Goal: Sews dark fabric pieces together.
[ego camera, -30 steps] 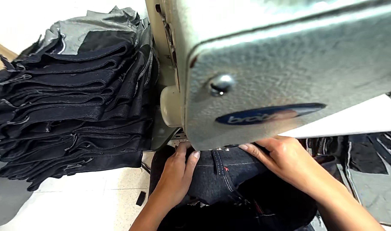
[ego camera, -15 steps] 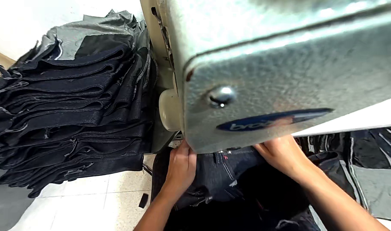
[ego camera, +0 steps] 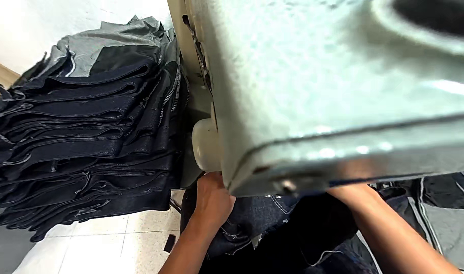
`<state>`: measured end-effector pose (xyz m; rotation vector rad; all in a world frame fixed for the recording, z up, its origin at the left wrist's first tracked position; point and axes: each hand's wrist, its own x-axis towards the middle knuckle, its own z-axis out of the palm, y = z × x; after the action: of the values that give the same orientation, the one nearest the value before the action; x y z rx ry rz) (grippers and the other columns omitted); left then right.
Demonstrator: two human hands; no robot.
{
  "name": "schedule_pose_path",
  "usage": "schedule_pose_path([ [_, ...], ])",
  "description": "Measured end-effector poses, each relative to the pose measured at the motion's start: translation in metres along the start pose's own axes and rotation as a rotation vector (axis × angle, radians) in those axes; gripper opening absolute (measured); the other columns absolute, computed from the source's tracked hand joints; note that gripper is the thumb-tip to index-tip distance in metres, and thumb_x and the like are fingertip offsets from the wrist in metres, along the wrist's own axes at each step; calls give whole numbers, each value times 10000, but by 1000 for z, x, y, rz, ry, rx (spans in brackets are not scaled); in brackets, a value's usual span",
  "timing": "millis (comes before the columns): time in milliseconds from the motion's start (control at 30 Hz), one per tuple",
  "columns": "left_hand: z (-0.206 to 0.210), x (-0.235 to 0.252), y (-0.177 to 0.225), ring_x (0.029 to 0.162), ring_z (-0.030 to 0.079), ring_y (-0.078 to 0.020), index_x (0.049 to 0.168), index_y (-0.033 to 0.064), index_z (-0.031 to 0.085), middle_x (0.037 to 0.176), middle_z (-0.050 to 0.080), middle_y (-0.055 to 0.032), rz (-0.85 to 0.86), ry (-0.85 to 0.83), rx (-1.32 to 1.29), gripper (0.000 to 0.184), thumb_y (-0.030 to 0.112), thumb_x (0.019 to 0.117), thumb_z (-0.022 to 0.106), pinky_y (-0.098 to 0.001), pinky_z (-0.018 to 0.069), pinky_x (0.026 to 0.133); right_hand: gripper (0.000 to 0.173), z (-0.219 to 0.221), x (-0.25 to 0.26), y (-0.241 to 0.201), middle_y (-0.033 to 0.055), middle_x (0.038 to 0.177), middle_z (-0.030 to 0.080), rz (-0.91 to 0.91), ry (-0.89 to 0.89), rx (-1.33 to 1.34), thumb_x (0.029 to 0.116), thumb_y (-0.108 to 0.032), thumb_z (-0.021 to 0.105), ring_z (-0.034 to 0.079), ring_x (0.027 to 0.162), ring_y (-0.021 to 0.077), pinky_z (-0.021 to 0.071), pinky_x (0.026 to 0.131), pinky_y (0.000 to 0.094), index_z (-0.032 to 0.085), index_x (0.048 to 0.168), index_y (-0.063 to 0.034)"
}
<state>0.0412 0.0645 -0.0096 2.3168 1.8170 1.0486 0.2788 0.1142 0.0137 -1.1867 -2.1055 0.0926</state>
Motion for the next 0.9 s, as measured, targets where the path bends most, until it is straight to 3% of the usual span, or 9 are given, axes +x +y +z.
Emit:
schedule_pose_path([
  [100,-6,2,4,739,735,-352,804,-43,722,757,709,-187,-8,-22,17,78,19,779,682,-499,584,643,253,-1,0,0,136,686,628,8,-20,22,944,-176,596,648,604,260,491,527,400,676,801,17],
  [200,-12,4,3,738,737,-326,800,-20,724,754,712,-165,4,-56,14,61,22,787,683,-478,587,648,379,12,-1,17,136,755,672,47,-85,69,988,-324,559,673,662,279,505,570,452,713,863,-1],
  [300,-16,6,-1,737,737,-336,795,-32,722,747,708,-175,17,-93,-11,84,20,824,664,-490,585,645,300,4,3,3,114,690,637,-10,-6,13,952,-236,578,658,622,240,496,531,385,686,793,-6],
  [500,-12,1,-6,848,741,-369,915,-65,731,864,728,-222,-24,-86,-79,172,54,897,608,-509,589,757,382,-3,-4,4,62,670,587,-13,-13,-54,990,-349,539,620,588,201,459,482,340,670,805,-41],
  [600,-12,-2,-8,971,728,-376,981,-84,730,969,731,-244,-89,-114,-142,215,54,924,576,-503,568,875,354,-8,-16,7,114,806,651,7,-30,-109,965,-340,566,679,728,283,541,597,428,707,961,-15],
  [700,-16,-5,-5,1091,691,-356,1053,-96,720,1061,720,-257,-180,-182,-225,255,69,973,543,-473,512,998,414,-17,-39,14,168,940,661,85,-40,-148,941,-351,581,690,832,359,564,686,516,668,1122,11],
  [767,-19,-9,-5,1028,716,-355,990,-69,741,988,737,-230,-125,-162,-160,273,101,986,527,-487,544,947,545,-23,-64,19,220,1037,643,174,-34,-154,931,-386,603,677,880,411,561,710,564,596,1274,37],
  [833,-22,-12,-7,925,736,-306,936,-15,748,909,740,-176,-66,-128,-90,302,169,999,516,-453,584,843,688,-28,-96,23,260,1122,629,266,-12,-132,938,-491,580,670,915,410,566,738,554,529,1352,56],
  [900,-30,-19,-9,942,720,-268,998,20,754,1018,714,-188,-96,-126,-66,324,252,1005,528,-407,593,820,788,-31,-130,18,297,1218,609,405,-17,-22,932,-553,590,669,980,378,582,765,504,487,1398,73],
])
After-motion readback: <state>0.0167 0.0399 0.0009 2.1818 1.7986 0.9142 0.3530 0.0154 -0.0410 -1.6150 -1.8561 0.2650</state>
